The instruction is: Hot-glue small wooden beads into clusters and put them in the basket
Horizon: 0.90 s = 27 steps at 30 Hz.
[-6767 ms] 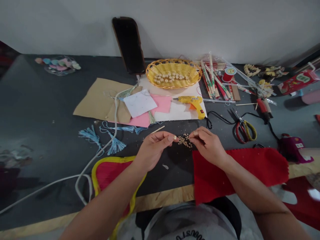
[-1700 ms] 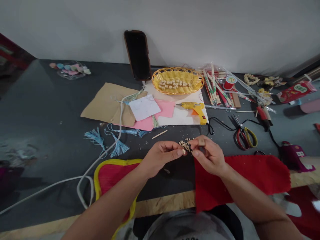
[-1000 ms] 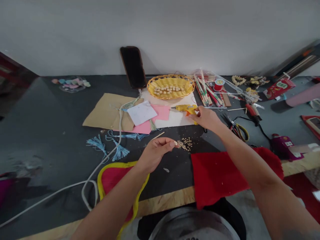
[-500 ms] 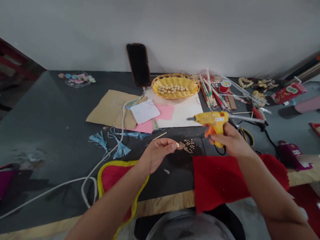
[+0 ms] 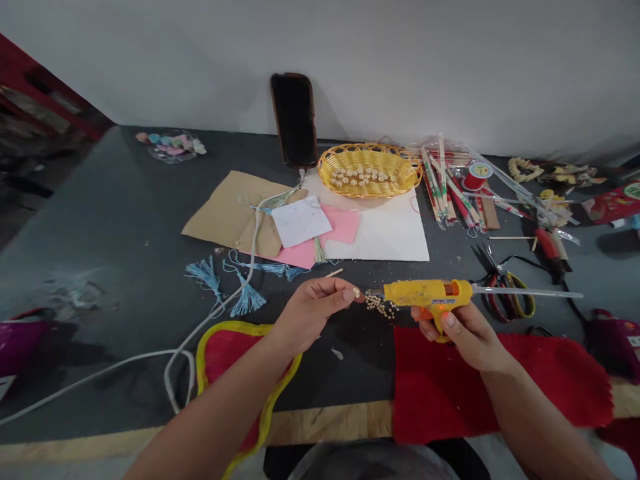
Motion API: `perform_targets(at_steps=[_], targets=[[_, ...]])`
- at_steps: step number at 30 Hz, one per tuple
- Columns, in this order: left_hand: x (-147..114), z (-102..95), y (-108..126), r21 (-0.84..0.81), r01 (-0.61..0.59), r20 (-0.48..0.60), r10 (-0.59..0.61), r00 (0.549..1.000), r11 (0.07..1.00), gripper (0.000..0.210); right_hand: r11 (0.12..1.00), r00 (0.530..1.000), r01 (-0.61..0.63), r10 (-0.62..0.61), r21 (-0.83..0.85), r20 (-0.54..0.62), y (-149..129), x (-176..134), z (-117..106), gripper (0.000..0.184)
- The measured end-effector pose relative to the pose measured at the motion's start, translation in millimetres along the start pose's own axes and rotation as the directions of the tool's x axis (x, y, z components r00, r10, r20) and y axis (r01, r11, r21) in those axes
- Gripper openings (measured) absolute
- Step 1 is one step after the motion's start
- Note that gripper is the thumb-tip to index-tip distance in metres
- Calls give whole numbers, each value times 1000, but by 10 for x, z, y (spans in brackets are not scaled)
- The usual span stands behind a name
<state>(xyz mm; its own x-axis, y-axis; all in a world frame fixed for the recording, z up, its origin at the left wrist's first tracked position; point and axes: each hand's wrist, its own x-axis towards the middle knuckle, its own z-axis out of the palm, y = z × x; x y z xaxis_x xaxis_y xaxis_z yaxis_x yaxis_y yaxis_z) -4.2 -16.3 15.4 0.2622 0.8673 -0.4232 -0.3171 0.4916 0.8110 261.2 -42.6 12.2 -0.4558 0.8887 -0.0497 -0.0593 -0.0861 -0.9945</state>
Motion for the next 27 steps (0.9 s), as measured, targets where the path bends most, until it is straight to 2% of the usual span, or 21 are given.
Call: perform_targets(at_steps=[5, 18, 27], targets=[[1, -2, -10, -8, 18, -22, -18, 1000, 1000, 21, 1000, 1000, -9, 9, 16, 8, 46, -16, 19, 25], [-14, 15, -17, 14, -29, 59, 28, 998, 999, 14, 998, 999, -47, 48, -49, 15, 76, -21, 16, 30], [-10, 2, -30, 13, -29, 53, 28, 998, 999, 13, 996, 998, -58, 59, -65, 18, 38, -9, 29, 31]])
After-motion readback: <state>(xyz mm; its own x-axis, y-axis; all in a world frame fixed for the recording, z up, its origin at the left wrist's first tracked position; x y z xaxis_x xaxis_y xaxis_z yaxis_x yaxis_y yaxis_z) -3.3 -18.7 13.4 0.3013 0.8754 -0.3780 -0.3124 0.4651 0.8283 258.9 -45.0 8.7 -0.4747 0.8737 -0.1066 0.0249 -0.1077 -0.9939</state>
